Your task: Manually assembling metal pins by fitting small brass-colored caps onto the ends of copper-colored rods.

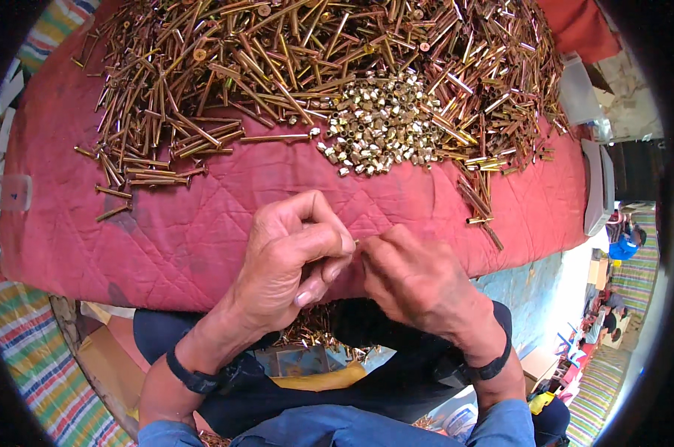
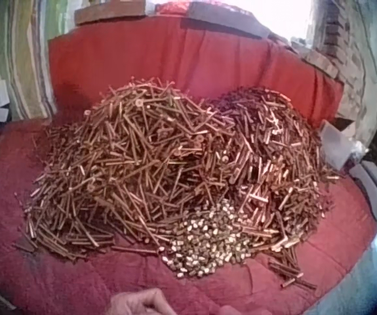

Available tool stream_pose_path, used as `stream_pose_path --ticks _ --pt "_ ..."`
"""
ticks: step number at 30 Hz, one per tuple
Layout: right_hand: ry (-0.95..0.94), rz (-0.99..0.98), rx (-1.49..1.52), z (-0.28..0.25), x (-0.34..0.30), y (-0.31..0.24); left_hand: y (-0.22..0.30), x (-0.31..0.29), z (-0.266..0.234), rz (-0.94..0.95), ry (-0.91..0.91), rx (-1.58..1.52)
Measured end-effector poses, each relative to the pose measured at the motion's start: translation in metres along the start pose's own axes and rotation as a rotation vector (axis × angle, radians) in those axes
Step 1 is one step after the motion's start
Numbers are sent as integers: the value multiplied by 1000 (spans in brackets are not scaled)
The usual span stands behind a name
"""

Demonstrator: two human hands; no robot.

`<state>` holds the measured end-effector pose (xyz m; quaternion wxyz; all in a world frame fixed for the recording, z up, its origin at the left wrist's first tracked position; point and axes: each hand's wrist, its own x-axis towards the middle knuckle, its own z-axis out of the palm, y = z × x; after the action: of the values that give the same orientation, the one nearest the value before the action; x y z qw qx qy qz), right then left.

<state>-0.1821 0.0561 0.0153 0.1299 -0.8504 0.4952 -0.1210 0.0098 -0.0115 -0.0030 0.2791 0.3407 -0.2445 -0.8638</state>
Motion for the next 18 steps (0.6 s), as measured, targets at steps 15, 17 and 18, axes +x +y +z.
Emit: stream_pose_path --ticks 15,17,18 --pt "220 120 629 -20 5 -1 6 -6 -1 -212 -124 -105" --pt "233 96 601 -19 4 -1 6 -7 0 -220 -128 -112" --pt "249 73 571 -19 3 -1 7 -6 1 -229 -134 -117"
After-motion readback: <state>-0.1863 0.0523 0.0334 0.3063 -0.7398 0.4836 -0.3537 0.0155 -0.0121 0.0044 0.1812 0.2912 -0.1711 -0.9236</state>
